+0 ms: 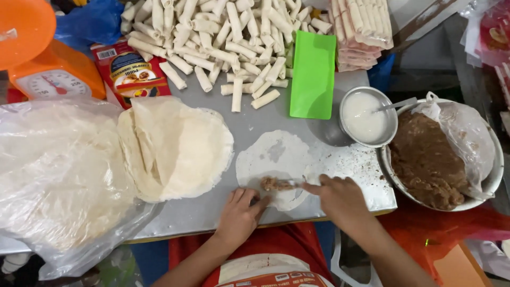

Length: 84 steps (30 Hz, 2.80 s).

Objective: A person is rapidly wrapping lumpia by placing meat filling on a wrapper, rolling it tightly, and sealing it.

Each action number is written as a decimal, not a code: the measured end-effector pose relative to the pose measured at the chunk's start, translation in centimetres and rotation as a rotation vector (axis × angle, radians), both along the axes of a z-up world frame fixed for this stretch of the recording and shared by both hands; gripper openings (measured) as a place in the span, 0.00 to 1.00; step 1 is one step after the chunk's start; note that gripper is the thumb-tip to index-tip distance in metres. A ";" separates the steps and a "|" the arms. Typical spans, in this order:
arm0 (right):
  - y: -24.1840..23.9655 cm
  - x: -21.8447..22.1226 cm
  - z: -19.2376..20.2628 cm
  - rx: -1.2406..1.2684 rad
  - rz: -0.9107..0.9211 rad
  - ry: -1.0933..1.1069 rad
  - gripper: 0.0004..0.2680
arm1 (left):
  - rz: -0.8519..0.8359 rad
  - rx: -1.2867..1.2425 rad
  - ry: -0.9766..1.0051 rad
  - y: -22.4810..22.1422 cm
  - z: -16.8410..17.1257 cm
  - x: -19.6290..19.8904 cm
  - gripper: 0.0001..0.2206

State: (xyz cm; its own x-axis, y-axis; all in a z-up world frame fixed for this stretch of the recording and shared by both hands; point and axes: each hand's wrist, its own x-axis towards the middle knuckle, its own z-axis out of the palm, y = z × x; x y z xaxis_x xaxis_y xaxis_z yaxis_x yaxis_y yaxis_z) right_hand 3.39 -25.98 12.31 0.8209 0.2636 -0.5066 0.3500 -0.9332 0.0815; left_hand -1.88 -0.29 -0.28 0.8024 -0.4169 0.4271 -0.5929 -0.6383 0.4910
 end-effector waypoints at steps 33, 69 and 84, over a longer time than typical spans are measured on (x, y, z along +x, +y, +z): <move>7.5 -0.9 -11.4 0.701 0.144 -0.732 0.12 | -0.231 -0.211 0.186 1.1 1.3 8.5 0.20; 8.4 -1.7 -5.4 0.473 0.088 -0.632 0.24 | 0.189 0.505 -0.238 3.8 -1.4 7.7 0.08; 3.6 3.4 -10.8 1.092 -0.056 -0.357 0.06 | -0.087 -0.301 0.172 -0.3 1.0 9.4 0.05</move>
